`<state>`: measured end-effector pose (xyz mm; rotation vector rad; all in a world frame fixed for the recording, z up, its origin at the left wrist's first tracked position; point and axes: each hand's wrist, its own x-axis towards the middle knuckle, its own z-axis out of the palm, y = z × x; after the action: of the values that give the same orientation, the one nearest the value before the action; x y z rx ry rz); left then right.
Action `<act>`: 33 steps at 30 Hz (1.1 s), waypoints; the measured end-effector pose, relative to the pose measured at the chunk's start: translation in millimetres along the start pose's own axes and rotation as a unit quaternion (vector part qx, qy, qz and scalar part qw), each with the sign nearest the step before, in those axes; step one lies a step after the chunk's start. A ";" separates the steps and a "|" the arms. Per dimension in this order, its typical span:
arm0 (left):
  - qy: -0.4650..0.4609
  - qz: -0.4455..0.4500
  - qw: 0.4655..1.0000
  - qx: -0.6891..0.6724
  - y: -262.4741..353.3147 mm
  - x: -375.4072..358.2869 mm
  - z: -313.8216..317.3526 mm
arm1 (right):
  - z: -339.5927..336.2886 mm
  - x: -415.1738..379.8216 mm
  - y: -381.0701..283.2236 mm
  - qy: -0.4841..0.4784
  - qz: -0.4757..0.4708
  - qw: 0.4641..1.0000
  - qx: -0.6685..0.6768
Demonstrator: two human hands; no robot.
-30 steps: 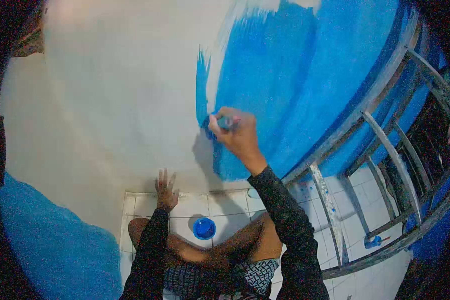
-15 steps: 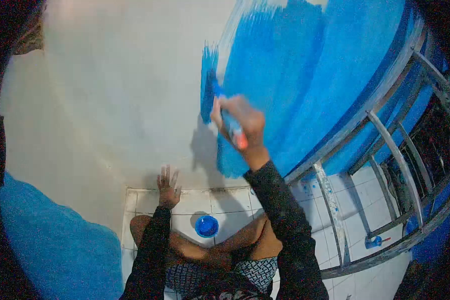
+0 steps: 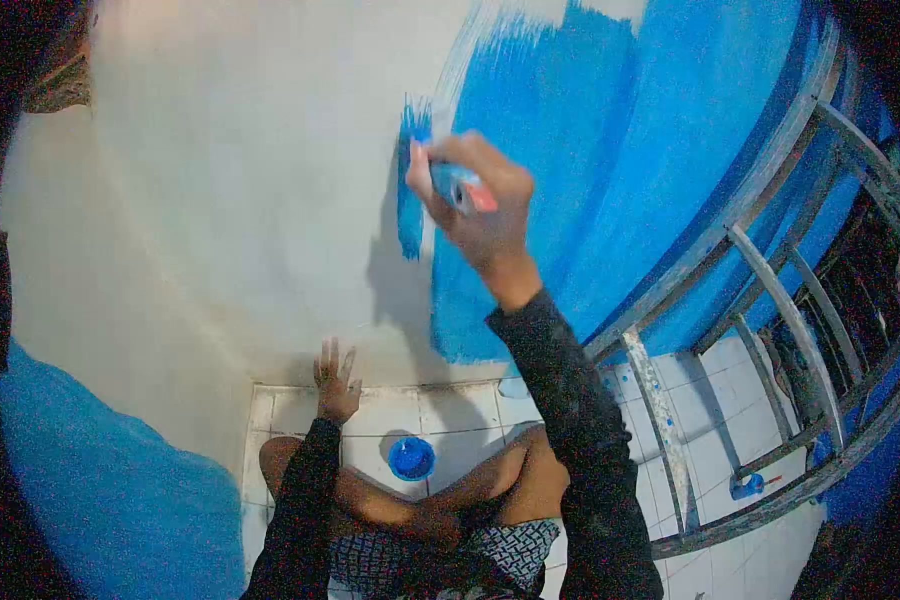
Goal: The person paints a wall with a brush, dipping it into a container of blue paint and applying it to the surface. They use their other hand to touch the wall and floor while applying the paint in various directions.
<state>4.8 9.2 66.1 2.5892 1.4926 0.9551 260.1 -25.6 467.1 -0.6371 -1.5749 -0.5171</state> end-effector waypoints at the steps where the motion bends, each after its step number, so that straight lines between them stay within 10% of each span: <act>1: 0.004 0.000 1.000 0.008 -0.3 -0.6 1.1 | 1.9 14.4 0.6 0.000 0.001 1.000 0.001; 7: 0.019 0.007 1.000 -0.004 -2.6 -1.4 2.3 | 5.2 9.6 3.6 -0.003 -0.081 0.996 -0.033; 15: -0.003 0.000 1.000 -0.005 2.0 -0.6 -3.0 | 13.6 -111.3 -11.6 -0.210 0.136 0.968 0.006; 23: 0.008 -0.002 1.000 -0.018 1.4 -1.3 -4.8 | 12.1 -13.3 0.0 -0.084 0.110 0.990 0.011; 28: 0.000 -0.004 1.000 -0.025 0.3 -0.2 -3.9 | 16.9 13.8 -8.1 0.063 -0.070 0.995 -0.038; 33: -0.018 -0.019 1.000 0.003 3.6 0.4 -4.3 | 22.5 -75.5 -13.2 -0.079 0.011 0.996 -0.032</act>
<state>5.6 6.3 70.8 2.5580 1.5318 0.8966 238.2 -27.9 390.4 -0.7592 -1.7034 -0.5129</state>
